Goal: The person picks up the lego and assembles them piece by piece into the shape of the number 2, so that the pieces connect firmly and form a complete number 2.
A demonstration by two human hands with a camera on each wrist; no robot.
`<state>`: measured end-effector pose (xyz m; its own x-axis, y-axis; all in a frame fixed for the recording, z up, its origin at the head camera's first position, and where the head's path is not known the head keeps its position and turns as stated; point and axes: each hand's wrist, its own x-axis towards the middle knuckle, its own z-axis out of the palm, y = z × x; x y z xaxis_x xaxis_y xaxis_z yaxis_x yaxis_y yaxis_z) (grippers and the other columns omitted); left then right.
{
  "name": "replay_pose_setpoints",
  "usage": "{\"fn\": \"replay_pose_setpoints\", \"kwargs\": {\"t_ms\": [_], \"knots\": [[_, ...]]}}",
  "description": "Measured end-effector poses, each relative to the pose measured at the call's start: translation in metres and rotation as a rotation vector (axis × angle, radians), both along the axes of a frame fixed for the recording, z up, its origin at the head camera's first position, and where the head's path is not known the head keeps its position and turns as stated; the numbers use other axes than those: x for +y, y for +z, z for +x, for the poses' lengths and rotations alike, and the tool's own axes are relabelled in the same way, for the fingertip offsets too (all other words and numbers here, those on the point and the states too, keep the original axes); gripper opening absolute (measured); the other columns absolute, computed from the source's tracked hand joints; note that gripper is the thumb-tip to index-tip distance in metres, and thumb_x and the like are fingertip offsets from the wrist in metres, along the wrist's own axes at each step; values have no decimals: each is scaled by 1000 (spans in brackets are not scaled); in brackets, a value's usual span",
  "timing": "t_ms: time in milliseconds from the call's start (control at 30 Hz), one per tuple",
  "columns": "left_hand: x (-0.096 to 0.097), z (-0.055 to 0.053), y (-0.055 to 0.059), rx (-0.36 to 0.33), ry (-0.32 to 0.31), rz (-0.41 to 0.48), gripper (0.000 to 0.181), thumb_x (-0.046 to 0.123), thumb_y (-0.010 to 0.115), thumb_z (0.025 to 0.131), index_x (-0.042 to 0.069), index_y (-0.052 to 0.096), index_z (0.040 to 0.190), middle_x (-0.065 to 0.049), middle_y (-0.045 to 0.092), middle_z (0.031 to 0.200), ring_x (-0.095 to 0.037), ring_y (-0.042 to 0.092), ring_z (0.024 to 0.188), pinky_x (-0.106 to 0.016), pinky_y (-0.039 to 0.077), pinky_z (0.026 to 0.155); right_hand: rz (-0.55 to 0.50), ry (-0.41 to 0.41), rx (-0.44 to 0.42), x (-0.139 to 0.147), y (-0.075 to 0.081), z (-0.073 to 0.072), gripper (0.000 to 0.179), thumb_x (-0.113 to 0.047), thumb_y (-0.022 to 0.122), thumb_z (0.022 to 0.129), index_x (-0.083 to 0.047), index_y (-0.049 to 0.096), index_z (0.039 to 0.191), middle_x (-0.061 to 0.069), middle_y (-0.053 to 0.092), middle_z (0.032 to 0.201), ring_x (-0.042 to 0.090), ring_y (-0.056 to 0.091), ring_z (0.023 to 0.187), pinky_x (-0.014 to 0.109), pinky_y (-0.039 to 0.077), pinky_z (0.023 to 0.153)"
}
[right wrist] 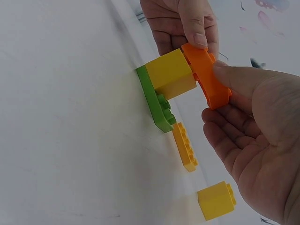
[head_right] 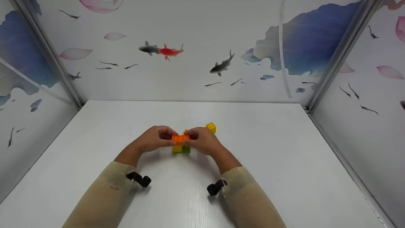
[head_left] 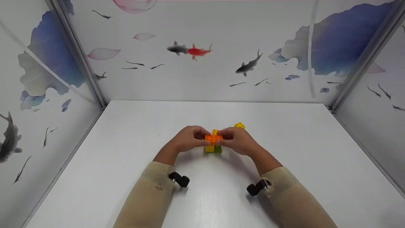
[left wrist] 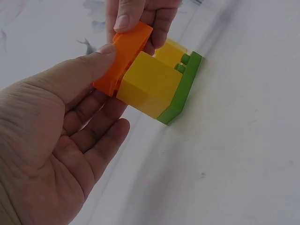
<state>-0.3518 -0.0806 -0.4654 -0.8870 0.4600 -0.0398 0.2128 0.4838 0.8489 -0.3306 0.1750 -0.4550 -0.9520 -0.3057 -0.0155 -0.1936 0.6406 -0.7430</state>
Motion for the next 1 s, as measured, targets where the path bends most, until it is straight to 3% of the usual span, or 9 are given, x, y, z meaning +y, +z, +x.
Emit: {"fn": "replay_pose_setpoints", "kwargs": {"t_ms": [1000], "knots": [[3,1,0,-48,41,-38,30,36,85,93,28,76,120,5,73,119,-20,66,112,-37,58,106,-18,-11,-27,2,-3,-2,37,-36,83,95,-21,77,129,0,76,126,21,70,112,40,62,103]]}}
